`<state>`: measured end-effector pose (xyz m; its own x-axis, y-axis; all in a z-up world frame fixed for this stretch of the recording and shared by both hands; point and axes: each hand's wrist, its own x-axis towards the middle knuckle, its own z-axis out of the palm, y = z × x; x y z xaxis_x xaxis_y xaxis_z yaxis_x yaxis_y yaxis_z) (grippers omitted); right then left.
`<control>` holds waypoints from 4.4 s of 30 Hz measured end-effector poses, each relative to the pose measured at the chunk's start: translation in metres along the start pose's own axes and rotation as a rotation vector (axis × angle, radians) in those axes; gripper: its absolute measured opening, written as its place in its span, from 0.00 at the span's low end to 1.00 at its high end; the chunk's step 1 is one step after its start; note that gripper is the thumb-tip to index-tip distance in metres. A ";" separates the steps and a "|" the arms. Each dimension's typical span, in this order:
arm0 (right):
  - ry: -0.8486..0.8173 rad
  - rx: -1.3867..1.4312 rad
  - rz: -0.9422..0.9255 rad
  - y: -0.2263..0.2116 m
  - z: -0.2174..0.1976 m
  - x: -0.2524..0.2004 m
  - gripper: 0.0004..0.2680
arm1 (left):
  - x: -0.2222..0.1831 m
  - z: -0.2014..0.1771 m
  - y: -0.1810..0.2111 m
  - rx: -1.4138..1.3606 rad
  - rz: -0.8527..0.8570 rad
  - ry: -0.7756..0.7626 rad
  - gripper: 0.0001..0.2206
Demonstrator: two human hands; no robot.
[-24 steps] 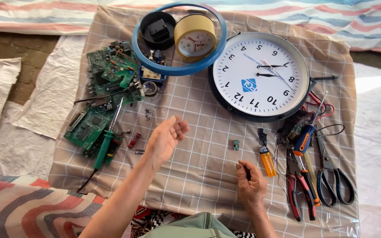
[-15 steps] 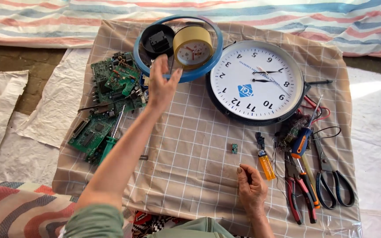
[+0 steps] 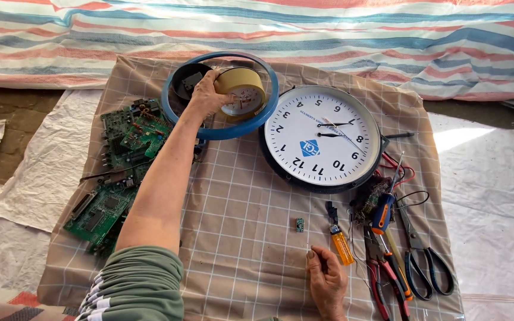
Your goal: Disassembling a small round clock to remove its internal mechanism and battery.
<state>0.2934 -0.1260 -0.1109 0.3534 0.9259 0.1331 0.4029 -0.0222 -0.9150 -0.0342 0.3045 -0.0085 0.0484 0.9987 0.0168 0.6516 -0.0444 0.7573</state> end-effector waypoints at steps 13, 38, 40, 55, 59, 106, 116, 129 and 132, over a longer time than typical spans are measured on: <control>0.014 0.111 0.128 -0.013 -0.002 0.004 0.07 | -0.169 -0.057 0.044 -0.919 -0.202 0.150 0.30; -0.523 1.257 0.383 -0.100 0.010 -0.008 0.21 | -0.385 0.033 0.046 -1.413 -0.027 -0.466 0.53; -0.465 1.182 0.277 -0.089 0.005 -0.013 0.24 | -0.385 0.036 0.054 -1.462 -0.046 -0.488 0.56; -0.414 0.317 -0.104 -0.113 0.007 -0.028 0.33 | -0.385 0.068 0.042 -1.779 -0.387 -0.213 0.28; -0.408 0.123 -0.208 -0.104 0.016 -0.029 0.30 | -0.375 0.071 0.036 -1.683 -0.356 -0.132 0.27; -0.413 -0.388 -0.290 -0.105 0.052 -0.026 0.22 | -0.322 0.085 0.011 -0.911 0.083 0.104 0.12; -0.222 -0.294 -0.411 -0.100 0.036 0.008 0.15 | -0.321 0.083 0.012 -0.899 0.026 0.102 0.12; -0.260 -0.261 -0.401 -0.100 0.052 -0.012 0.08 | -0.322 0.086 0.010 -0.870 0.099 0.110 0.13; -0.324 -0.316 -0.355 -0.108 0.048 -0.017 0.13 | -0.322 0.082 0.013 -0.879 0.107 0.105 0.13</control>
<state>0.2036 -0.1216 -0.0329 -0.1062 0.9643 0.2426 0.7000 0.2458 -0.6705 0.0212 -0.0203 -0.0576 -0.0225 0.9894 0.1431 -0.1706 -0.1449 0.9746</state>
